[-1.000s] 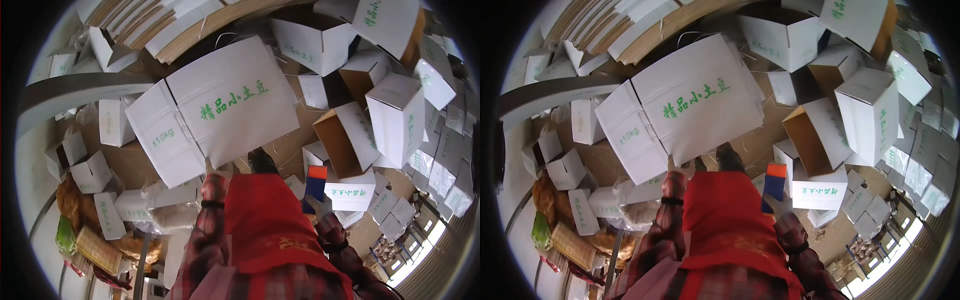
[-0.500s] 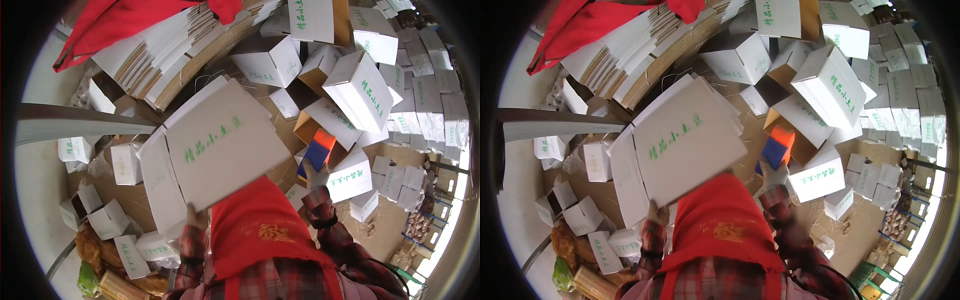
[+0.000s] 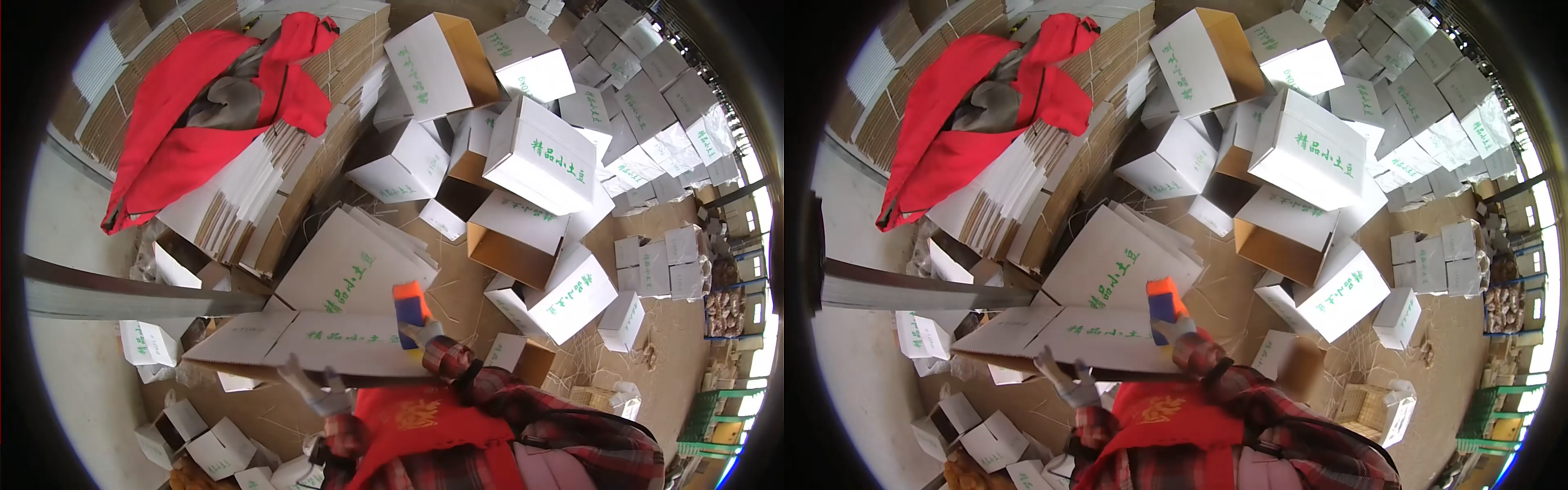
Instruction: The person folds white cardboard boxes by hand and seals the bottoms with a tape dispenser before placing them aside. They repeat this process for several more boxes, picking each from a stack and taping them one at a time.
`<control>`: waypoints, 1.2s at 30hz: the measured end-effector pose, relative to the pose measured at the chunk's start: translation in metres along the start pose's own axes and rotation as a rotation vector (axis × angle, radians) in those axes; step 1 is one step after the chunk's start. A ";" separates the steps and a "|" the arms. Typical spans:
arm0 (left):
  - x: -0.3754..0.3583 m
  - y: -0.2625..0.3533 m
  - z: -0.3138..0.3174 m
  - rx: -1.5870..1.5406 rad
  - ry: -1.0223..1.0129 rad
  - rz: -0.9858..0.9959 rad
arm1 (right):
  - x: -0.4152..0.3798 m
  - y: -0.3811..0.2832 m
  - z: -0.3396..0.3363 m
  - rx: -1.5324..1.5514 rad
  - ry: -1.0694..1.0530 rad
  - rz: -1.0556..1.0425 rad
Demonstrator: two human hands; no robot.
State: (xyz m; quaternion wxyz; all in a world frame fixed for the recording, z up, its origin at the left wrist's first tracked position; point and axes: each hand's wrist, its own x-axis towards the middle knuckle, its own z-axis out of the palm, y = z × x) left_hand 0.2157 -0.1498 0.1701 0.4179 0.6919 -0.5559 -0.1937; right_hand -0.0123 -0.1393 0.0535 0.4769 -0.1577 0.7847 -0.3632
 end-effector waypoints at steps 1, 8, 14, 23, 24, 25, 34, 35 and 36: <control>0.012 0.016 0.009 0.117 0.001 0.100 | 0.006 -0.014 -0.005 -0.026 0.004 -0.018; 0.093 0.009 0.094 0.102 0.023 0.552 | 0.036 -0.124 -0.078 0.772 0.288 -0.012; 0.087 0.010 0.084 0.367 -0.177 0.598 | 0.010 -0.090 -0.072 -0.398 0.362 -0.187; 0.077 0.000 0.066 0.336 -0.216 0.577 | -0.037 -0.180 0.025 -1.201 -0.464 -0.495; 0.073 -0.003 0.062 0.337 -0.208 0.580 | -0.038 -0.191 0.026 -1.213 -0.534 -0.437; 0.067 -0.007 0.058 0.353 -0.214 0.574 | -0.040 -0.201 0.026 -1.224 -0.603 -0.376; -0.021 0.001 0.009 0.545 -1.041 0.490 | 0.004 -0.248 0.035 -1.228 -0.382 -0.539; -0.031 0.020 0.007 0.487 -1.235 0.291 | 0.002 -0.250 0.037 -1.241 -0.402 -0.516; -0.040 0.042 0.009 0.424 -1.418 0.080 | -0.001 -0.242 0.034 -1.144 -0.462 -0.525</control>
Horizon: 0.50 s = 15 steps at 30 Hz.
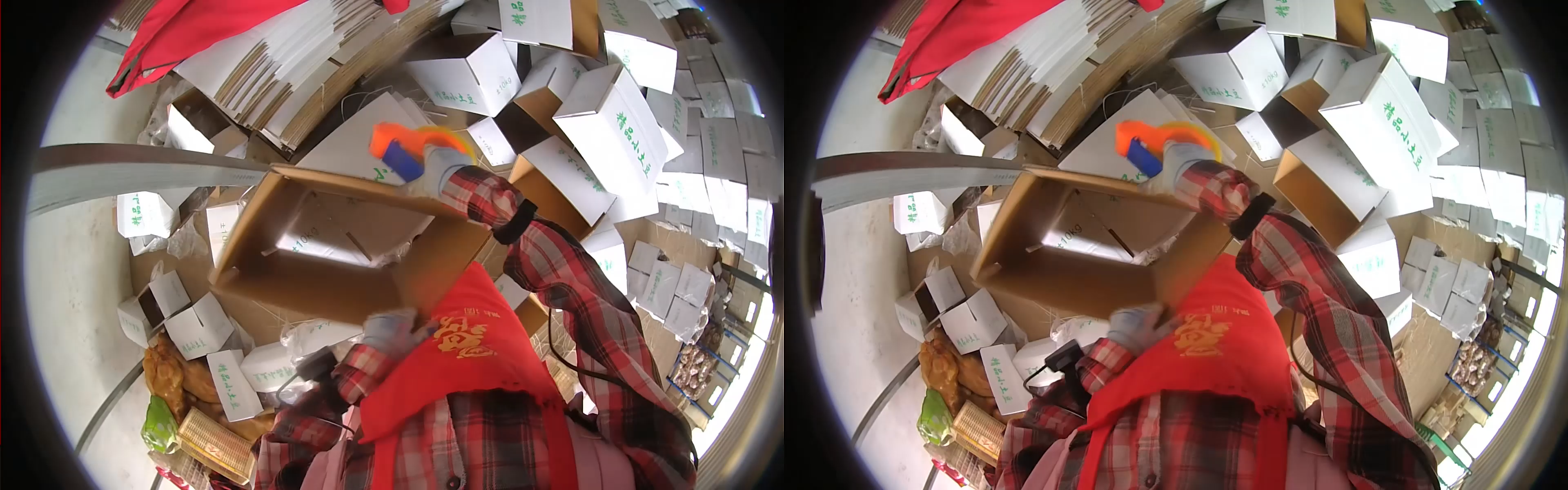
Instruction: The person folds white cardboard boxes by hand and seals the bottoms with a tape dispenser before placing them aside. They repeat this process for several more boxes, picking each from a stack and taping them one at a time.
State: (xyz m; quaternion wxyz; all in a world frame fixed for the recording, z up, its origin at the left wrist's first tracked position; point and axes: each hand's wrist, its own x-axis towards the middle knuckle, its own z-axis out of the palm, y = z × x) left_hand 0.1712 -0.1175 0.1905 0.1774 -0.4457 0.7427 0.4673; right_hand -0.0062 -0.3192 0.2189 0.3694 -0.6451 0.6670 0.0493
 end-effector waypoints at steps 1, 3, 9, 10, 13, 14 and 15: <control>0.009 0.013 -0.004 -0.035 -0.034 -0.055 | -0.005 0.001 0.006 0.013 -0.047 -0.015; 0.031 0.034 -0.009 -0.031 -0.039 -0.133 | -0.012 -0.001 0.019 0.033 -0.141 -0.058; 0.138 0.046 -0.006 0.140 0.218 -0.224 | -0.019 0.035 0.000 0.110 0.186 0.156; 0.148 0.030 -0.011 -0.006 0.226 -0.248 | -0.023 0.055 -0.015 0.326 0.319 0.280; 0.157 -0.040 -0.035 -1.298 0.210 -0.346 | -0.078 0.101 -0.066 0.769 0.519 0.203; 0.156 -0.032 -0.040 -1.556 0.239 -0.267 | -0.087 0.136 -0.063 0.667 0.479 0.171; 0.157 -0.022 -0.042 -1.811 0.261 -0.182 | -0.095 0.147 -0.055 0.721 0.385 0.183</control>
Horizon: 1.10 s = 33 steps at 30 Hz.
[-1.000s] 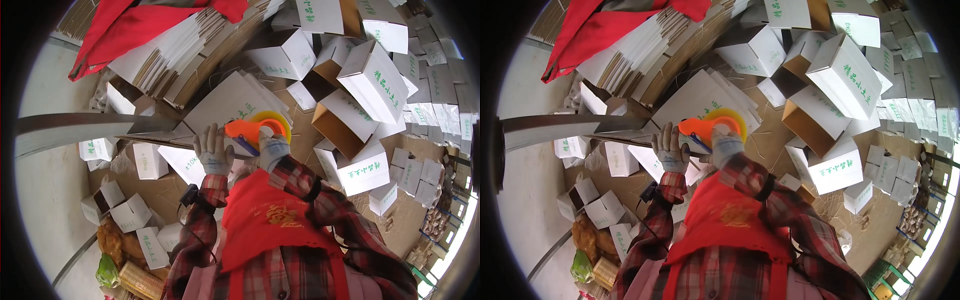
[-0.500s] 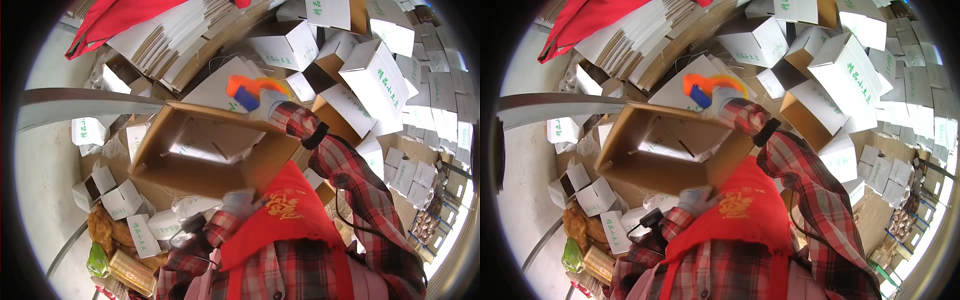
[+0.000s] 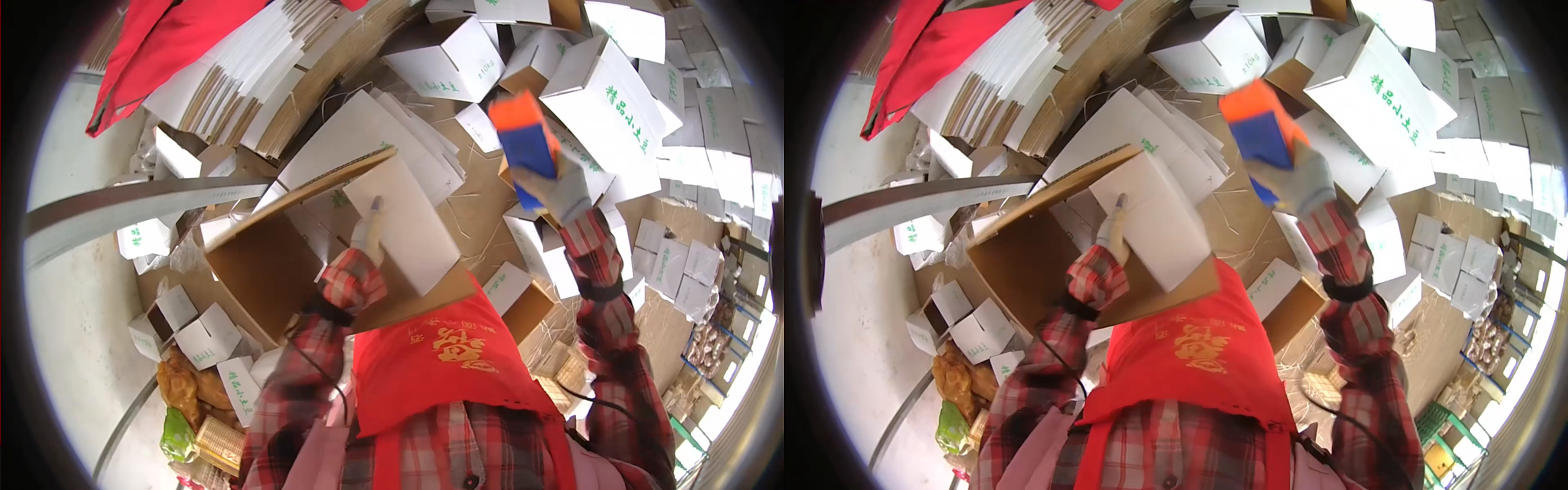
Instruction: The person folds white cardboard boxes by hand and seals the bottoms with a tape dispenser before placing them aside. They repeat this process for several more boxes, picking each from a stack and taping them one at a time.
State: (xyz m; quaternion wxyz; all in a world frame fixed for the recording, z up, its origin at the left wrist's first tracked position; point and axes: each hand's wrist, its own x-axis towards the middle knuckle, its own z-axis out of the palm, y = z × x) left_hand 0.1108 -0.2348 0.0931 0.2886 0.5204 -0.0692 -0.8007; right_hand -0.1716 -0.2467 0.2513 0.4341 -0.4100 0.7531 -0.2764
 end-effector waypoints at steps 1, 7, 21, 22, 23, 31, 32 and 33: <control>0.014 -0.015 0.004 -0.042 -0.047 -0.045 | -0.011 0.011 -0.003 0.033 -0.082 0.057; 0.034 -0.081 0.004 0.114 -0.027 -0.116 | -0.027 0.036 0.052 -0.931 -0.571 0.104; -0.138 0.046 -0.126 1.885 -0.207 1.222 | -0.014 0.041 0.079 -0.844 -0.754 0.238; -0.116 0.036 -0.109 1.821 -0.283 1.208 | -0.011 0.042 0.079 -0.891 -0.730 0.232; -0.092 0.025 -0.095 1.874 -0.366 1.172 | -0.012 0.045 0.081 -0.939 -0.714 0.230; 0.032 -0.030 -0.085 1.976 -0.649 0.919 | -0.025 0.120 0.062 0.104 -0.096 0.420; 0.035 -0.028 -0.087 2.005 -0.640 0.900 | -0.012 0.121 0.055 0.151 0.075 0.432; 0.038 -0.028 -0.090 2.017 -0.619 0.915 | 0.005 0.088 0.056 0.188 0.129 0.332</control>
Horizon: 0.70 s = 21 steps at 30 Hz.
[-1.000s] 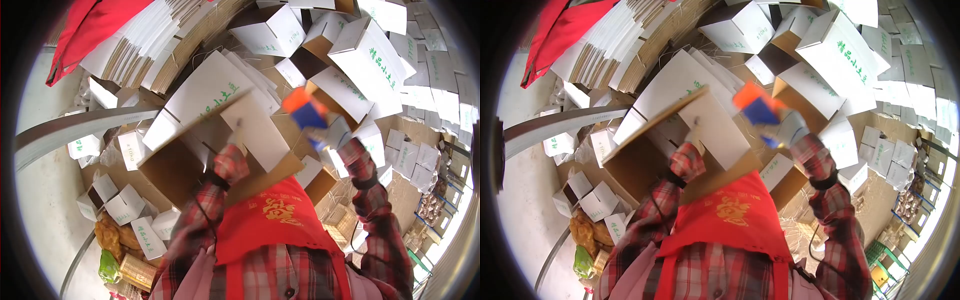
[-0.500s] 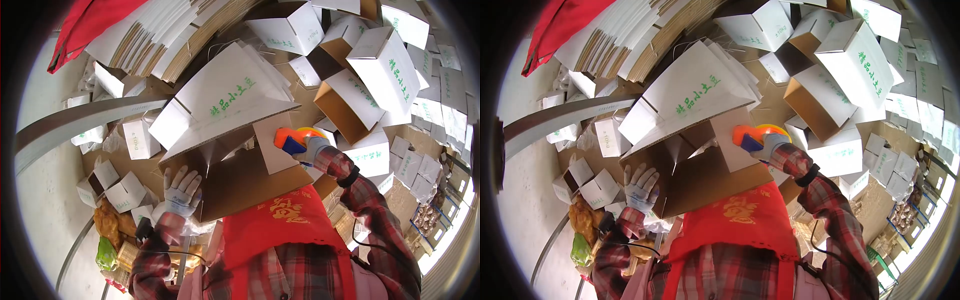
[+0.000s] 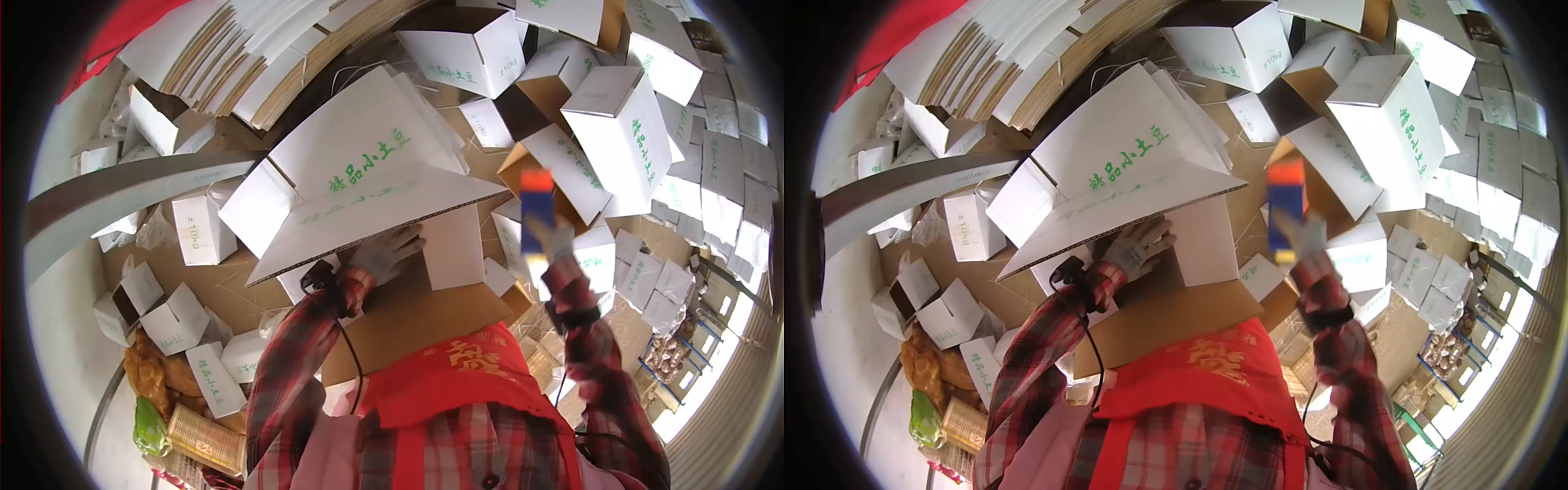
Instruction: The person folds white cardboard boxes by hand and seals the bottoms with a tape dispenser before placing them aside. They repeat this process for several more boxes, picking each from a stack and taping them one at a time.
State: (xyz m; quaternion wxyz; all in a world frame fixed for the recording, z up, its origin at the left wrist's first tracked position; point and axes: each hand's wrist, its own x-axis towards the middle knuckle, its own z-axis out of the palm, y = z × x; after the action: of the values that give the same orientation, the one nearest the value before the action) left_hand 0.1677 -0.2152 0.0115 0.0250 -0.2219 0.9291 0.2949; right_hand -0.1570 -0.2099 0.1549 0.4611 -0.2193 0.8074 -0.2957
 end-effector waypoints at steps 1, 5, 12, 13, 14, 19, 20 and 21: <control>0.001 -0.001 0.005 0.017 0.010 0.001 | 0.010 -0.028 0.007 -0.096 0.024 -0.128; 0.007 0.009 -0.024 0.025 -0.115 -0.066 | 0.050 -0.102 0.071 -0.738 0.034 -0.518; -0.071 0.095 -0.098 -0.288 -0.411 -0.469 | -0.018 -0.017 0.130 -1.366 -0.311 -0.765; -0.092 0.107 -0.103 -0.239 -0.228 -0.590 | -0.016 -0.011 0.134 -1.350 -0.398 -0.540; -0.114 0.116 -0.105 -0.182 -0.050 -0.703 | -0.015 -0.006 0.137 -1.386 -0.343 -0.598; -0.129 0.056 -0.062 -0.027 0.654 -1.144 | -0.017 -0.014 0.134 -1.384 -0.341 -0.645; -0.121 0.038 -0.067 0.027 0.794 -1.135 | -0.017 -0.022 0.134 -1.368 -0.344 -0.598; -0.116 0.026 -0.070 0.039 0.782 -1.067 | -0.018 -0.022 0.134 -1.365 -0.352 -0.592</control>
State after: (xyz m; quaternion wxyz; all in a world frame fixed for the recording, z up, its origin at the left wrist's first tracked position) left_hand 0.2663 -0.1889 0.1037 -0.1676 -0.7418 0.6376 0.1230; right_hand -0.0299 -0.2518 0.1276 0.2469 -0.7067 0.6331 0.1969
